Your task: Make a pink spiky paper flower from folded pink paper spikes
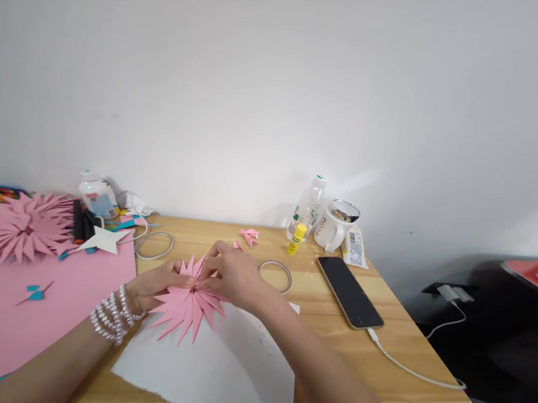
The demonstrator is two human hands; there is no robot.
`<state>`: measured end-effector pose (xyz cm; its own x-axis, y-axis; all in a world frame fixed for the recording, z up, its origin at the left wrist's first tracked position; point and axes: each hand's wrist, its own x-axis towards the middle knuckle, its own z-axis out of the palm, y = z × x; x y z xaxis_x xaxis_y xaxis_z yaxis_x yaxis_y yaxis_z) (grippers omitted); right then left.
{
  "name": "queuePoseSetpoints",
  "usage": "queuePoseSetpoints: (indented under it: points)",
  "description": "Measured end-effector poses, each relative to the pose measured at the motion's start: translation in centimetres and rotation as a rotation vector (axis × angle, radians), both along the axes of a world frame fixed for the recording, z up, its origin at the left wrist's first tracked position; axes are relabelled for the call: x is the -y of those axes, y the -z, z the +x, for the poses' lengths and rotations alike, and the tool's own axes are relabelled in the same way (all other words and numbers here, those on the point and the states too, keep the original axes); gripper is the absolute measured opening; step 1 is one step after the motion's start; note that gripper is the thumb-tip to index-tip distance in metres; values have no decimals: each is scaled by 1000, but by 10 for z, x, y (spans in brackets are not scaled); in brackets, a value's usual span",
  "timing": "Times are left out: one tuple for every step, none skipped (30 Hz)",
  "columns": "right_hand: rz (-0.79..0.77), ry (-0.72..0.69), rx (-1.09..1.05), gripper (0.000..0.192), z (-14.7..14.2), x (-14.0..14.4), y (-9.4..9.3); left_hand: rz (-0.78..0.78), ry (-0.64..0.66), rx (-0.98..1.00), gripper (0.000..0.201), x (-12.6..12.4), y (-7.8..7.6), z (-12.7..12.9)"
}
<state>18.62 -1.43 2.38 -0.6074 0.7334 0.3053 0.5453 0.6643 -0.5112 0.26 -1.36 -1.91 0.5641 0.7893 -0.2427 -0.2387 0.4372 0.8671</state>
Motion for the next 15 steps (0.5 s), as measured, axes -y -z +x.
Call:
queuePoseSetpoints:
  points:
    - [5, -11, -6, 4, 1, 0, 0, -4, -9, 5, 15, 1, -1, 0]
    - [11, -18, -24, 3, 1, 0, 1, -11, -23, 9, 15, 1, -3, 0]
    - [20, -21, -48, 3, 2, -1, 2, -17, -34, 10, 15, 1, -4, 0]
    - [32, -25, -69, 3, 2, -1, 3, -23, -39, 10, 15, 2, -5, 0]
    - [42, -30, -84, 5, 3, -1, 4, -25, -37, 9, 15, 2, -5, 0]
    - [50, -37, -86, 6, 3, -1, 5, -23, -31, 6, 15, 2, -6, 0]
    - [57, -44, -78, 7, 3, -1, 5, -18, -22, 2, 16, 2, -6, 0]
    - [63, -54, -63, 8, 3, -1, 4, -16, -15, -2, 17, 2, -6, 0]
    - [68, -66, -44, 9, 3, -1, 3, -18, -8, -3, 18, 2, -6, 0]
    - [73, -80, -27, 9, 4, -1, 2, -21, 0, -2, 19, 2, -6, 0]
    - [81, -95, -12, 10, 4, 0, 0, -26, 10, -1, 20, 2, -6, 1]
    - [87, -116, 3, 10, 5, 0, -1, -29, 22, -1, 21, 3, -6, 1]
    - [92, -139, 17, 10, 5, -1, -3, -28, 32, -6, 22, 3, -6, 1]
    - [95, -160, 30, 9, 6, -1, -4, -23, 30, -25, 23, 3, -6, 2]
    - [95, -179, 41, 9, 6, -1, -5, -14, 3, -52, 24, 3, -5, 2]
